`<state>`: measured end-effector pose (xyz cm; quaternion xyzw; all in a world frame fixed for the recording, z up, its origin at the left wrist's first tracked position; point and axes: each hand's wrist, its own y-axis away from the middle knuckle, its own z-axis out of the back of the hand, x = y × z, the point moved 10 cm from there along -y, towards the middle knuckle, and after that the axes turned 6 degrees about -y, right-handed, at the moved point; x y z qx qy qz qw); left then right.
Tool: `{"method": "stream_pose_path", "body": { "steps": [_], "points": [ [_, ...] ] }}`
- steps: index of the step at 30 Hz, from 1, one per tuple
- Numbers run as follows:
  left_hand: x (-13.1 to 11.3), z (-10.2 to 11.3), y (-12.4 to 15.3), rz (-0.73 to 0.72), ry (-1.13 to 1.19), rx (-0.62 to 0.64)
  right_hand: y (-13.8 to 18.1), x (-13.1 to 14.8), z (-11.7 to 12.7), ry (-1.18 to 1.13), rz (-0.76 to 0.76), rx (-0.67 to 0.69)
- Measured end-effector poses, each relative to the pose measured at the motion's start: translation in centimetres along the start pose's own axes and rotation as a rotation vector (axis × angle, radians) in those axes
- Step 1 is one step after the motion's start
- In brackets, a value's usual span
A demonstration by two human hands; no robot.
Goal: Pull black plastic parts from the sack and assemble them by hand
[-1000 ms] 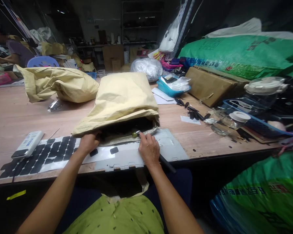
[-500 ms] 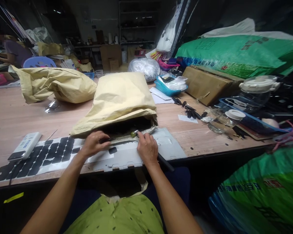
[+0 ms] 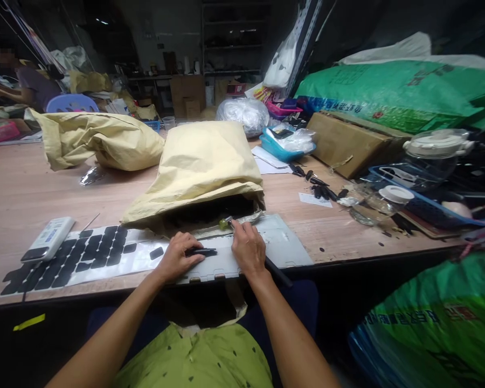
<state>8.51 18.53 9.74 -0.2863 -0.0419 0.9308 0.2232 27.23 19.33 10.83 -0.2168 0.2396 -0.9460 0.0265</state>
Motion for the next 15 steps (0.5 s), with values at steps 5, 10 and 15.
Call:
{"method": "stream_pose_path", "body": {
  "steps": [5, 10, 15],
  "points": [
    [0.1, 0.5, -0.2, 0.013, 0.076, -0.037, 1.6, 1.8, 3.0, -0.392, -0.040, -0.064],
    [0.2, 0.0, -0.1, -0.004, 0.049, -0.012, 4.3, 3.9, 2.5, -0.615, -0.085, 0.094],
    [0.4, -0.4, -0.1, -0.014, 0.046, 0.002, 5.8, 4.6, 1.6, -0.648, -0.101, 0.143]
  ]
}}
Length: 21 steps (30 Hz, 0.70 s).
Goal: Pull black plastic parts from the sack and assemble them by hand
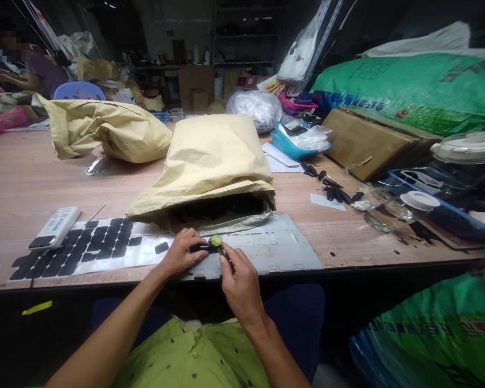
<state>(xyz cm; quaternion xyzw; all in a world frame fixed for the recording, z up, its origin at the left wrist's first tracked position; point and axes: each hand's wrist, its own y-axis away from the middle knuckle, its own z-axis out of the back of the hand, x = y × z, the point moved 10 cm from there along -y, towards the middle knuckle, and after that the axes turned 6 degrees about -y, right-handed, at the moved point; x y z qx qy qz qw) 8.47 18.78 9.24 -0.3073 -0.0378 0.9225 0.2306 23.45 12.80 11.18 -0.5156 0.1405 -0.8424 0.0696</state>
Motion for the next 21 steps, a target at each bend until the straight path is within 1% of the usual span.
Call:
{"method": "stream_pose_path", "body": {
  "steps": [3, 7, 10, 13, 18, 21],
  "points": [
    [0.3, -0.1, 0.0, 0.007, 0.011, 0.009, 0.1, 0.5, -0.5, 0.019, 0.012, 0.026],
    [0.5, -0.2, -0.2, 0.007, 0.023, 0.042, 0.5, 2.1, -0.9, 0.036, 0.121, 0.008],
    [0.4, -0.3, -0.3, 0.000, 0.034, 0.056, 0.9, 2.5, -1.7, 0.058, 0.189, 0.021],
    [0.4, -0.2, -0.3, 0.003, 0.041, 0.042, 1.1, 1.9, -2.4, 0.099, 0.179, 0.062],
    [0.5, -0.3, -0.3, 0.012, 0.044, 0.037, 0.8, 1.7, -0.9, 0.088, 0.163, -0.036],
    [0.6, -0.3, -0.3, 0.023, 0.038, 0.035, 0.9, 1.5, -0.8, 0.101, 0.154, -0.022]
  ]
}}
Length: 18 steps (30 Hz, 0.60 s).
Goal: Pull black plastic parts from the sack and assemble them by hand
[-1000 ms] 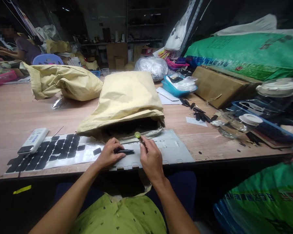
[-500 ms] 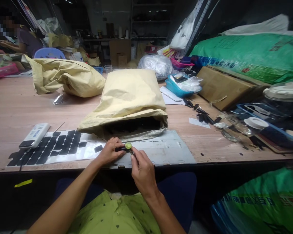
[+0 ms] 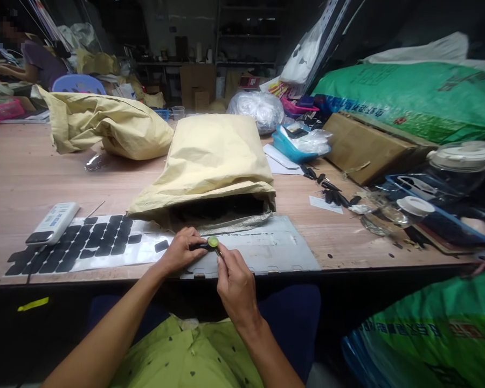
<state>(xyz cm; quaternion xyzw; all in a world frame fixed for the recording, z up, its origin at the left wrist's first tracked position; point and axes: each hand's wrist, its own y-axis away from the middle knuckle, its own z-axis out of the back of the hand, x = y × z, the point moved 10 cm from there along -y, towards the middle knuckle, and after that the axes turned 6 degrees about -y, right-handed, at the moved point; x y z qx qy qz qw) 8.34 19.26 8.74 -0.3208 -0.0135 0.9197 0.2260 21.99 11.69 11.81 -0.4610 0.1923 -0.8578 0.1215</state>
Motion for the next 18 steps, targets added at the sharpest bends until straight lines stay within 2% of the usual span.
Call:
{"method": "stream_pose_path", "body": {
  "steps": [3, 7, 11, 14, 18],
  "points": [
    [-0.1, 0.1, 0.0, -0.003, -0.003, -0.007, 0.0, -0.8, -0.1, 0.027, -0.032, 0.023],
    [-0.1, 0.1, 0.1, -0.007, -0.005, -0.020, -1.8, -2.0, 1.5, 0.090, -0.018, -0.064],
    [-0.1, 0.3, 0.2, 0.003, -0.026, -0.034, -4.5, -4.4, 2.9, 0.340, -0.039, -0.132],
    [-0.2, 0.3, 0.2, 0.001, -0.033, -0.026, -5.4, -6.0, 2.5, 0.545, -0.059, -0.124],
    [-0.5, 0.5, 0.1, -0.028, -0.043, -0.030, -5.1, -5.8, 1.5, 0.697, 0.012, -0.123]
  ]
}}
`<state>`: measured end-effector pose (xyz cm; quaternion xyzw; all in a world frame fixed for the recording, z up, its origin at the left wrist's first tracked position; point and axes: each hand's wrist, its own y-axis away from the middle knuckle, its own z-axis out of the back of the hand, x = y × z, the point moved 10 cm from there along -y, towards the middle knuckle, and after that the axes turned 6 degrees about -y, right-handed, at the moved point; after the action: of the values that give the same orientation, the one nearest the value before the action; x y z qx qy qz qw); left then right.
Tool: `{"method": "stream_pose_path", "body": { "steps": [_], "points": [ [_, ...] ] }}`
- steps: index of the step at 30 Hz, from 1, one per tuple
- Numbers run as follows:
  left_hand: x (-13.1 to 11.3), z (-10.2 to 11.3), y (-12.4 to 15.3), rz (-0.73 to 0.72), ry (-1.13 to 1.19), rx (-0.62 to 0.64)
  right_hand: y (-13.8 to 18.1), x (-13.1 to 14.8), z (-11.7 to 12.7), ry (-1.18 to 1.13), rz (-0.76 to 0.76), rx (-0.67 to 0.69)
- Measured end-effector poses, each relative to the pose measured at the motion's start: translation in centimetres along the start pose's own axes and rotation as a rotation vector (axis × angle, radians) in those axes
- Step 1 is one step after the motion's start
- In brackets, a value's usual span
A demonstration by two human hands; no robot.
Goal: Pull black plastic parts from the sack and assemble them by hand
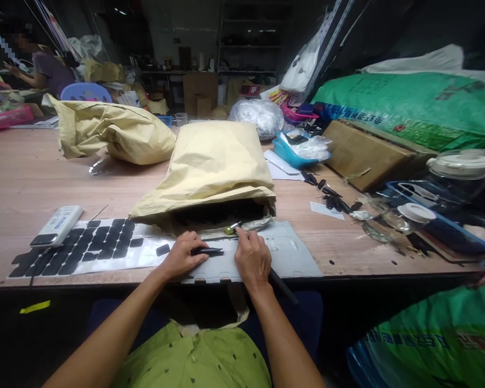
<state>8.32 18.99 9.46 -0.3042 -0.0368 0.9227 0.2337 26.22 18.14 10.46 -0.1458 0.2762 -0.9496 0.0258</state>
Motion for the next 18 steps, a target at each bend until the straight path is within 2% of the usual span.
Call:
{"method": "stream_pose_path", "body": {
  "steps": [4, 6, 9, 11, 13, 15, 18],
  "points": [
    [-2.5, 0.8, 1.6, -0.130, 0.098, -0.069, 0.3, 0.3, -0.1, 0.023, 0.004, 0.011],
    [-4.9, 0.2, 3.6, -0.239, 0.234, -0.033, 0.2, 0.2, -0.2, 0.027, -0.009, 0.030],
    [-8.3, -2.9, 7.5, -0.393, 0.355, 0.149, 0.1, 0.0, -0.3, 0.029, -0.028, 0.042],
    [-8.6, -5.9, 9.8, -0.400, 0.339, 0.278, 0.2, 0.0, -0.3, 0.024, -0.030, 0.039],
    [-6.2, -9.2, 11.0, -0.256, 0.284, 0.394, 0.2, 0.0, -0.3, 0.014, -0.028, 0.036],
    [-1.6, -12.3, 11.9, 0.016, 0.215, 0.496, 0.2, 0.1, -0.2, 0.006, -0.023, 0.034],
    [5.0, -14.6, 13.6, 0.371, 0.108, 0.571, 0.2, 0.1, -0.2, -0.001, -0.017, 0.029]
  ]
}}
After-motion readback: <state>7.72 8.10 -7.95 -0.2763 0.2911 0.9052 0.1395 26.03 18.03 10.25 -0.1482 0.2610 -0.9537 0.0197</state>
